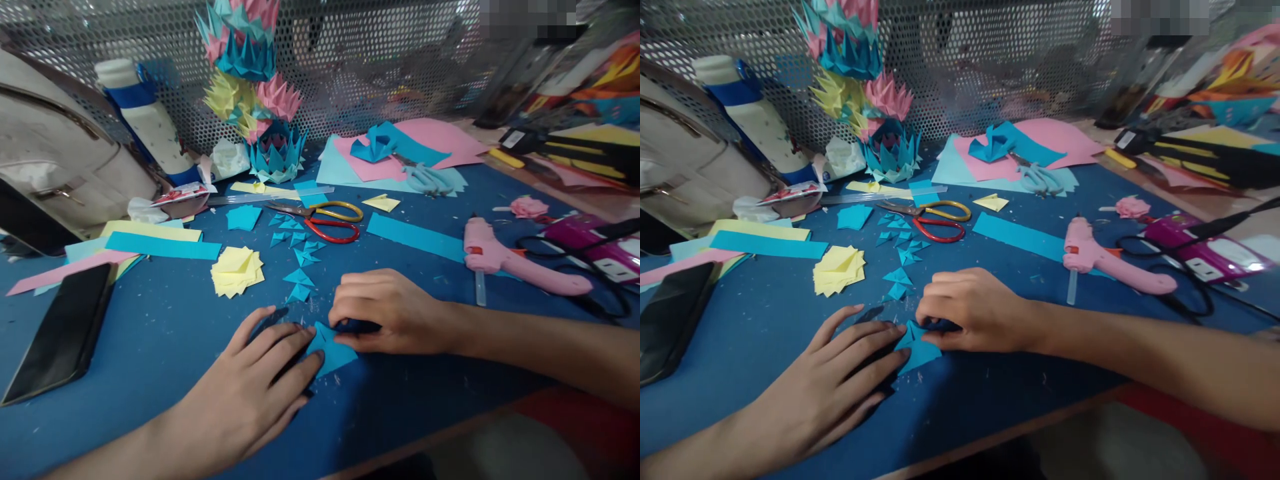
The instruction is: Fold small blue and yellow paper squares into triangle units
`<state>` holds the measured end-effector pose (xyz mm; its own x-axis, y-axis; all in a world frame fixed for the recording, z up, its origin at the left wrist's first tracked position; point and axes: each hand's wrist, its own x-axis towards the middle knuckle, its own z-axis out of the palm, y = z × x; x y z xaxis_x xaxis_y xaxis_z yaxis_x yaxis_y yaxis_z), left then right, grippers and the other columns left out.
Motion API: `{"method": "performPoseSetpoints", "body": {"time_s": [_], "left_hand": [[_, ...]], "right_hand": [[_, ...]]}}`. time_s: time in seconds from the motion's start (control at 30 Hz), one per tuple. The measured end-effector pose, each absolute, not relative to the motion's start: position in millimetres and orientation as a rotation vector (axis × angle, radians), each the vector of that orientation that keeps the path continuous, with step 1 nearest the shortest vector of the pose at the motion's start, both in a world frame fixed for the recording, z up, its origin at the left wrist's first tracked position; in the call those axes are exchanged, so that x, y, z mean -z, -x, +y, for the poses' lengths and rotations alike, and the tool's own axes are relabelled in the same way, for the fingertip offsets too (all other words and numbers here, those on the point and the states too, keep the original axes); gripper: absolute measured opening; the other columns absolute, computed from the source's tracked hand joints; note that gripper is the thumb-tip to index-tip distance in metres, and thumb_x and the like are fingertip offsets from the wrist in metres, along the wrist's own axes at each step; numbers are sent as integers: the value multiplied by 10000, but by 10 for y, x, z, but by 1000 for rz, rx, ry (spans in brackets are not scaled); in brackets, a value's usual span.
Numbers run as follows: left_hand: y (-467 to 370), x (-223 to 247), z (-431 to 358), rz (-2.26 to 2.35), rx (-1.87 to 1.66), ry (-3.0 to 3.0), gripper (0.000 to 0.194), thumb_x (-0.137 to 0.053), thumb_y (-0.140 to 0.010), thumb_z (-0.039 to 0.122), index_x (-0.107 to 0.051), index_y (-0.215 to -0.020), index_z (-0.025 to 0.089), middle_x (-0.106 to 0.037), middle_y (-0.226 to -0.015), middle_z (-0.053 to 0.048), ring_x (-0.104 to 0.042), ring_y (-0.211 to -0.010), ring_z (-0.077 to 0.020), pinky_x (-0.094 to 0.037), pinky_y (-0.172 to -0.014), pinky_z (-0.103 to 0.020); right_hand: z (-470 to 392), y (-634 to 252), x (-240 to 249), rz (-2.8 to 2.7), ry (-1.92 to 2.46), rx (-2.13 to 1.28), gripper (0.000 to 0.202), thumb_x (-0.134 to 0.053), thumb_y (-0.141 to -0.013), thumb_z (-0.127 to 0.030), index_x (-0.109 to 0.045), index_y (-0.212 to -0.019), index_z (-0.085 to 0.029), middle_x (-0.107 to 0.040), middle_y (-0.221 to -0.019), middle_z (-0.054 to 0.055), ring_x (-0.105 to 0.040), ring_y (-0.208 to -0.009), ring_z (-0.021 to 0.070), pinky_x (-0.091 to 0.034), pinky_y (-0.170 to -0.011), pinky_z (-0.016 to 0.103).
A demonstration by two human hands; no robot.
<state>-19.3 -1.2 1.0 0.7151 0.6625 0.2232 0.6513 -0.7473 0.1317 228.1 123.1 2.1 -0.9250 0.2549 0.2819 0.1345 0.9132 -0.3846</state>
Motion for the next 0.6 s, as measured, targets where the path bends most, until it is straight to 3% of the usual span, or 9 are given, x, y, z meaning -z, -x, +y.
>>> {"method": "performPoseSetpoints", "body": {"time_s": [0.3, 0.37, 0.47, 0.6], "left_hand": [[183, 29, -37, 1191, -536, -2836, 363, -420, -1050, 212, -576, -1373, 160, -624, -1352, -51, -527, -1259, -212, -113, -1229, -446], [171, 27, -38, 1203, -559, -2827, 369, -427, -1042, 194, -569, -1377, 133, -628, -1354, -52, -529, -1257, -209, -120, -1232, -435], [156, 25, -32, 1205, -566, -2822, 364, -422, -1040, 186, -581, -1360, 117, -630, -1357, -51, -529, -1256, -207, -129, -1232, -427], [155, 22, -27, 1196, -542, -2825, 372, -413, -1044, 190, -573, -1370, 109, -606, -1394, -57, -518, -1276, -209, -135, -1229, -425]], "right_hand": [[1148, -2217, -41, -2747, 464, -607, 88, -609, -891, -206, -566, -818, -186, -555, -722, -35, -442, -686, 124, -301, -637, 263], [1155, -2217, -46, -2734, 483, -616, 58, -639, -870, -195, -584, -882, -185, -570, -763, -30, -462, -723, 128, -315, -663, 260], [1180, -2243, -48, -2716, 410, -504, 82, -622, -937, -251, -627, -995, -193, -613, -903, 5, -481, -807, 143, -327, -713, 269], [1214, -2290, -47, -2714, 252, -235, 262, -474, -1041, -339, -692, -945, -232, -628, -927, 6, -432, -773, 151, -282, -679, 297]]}}
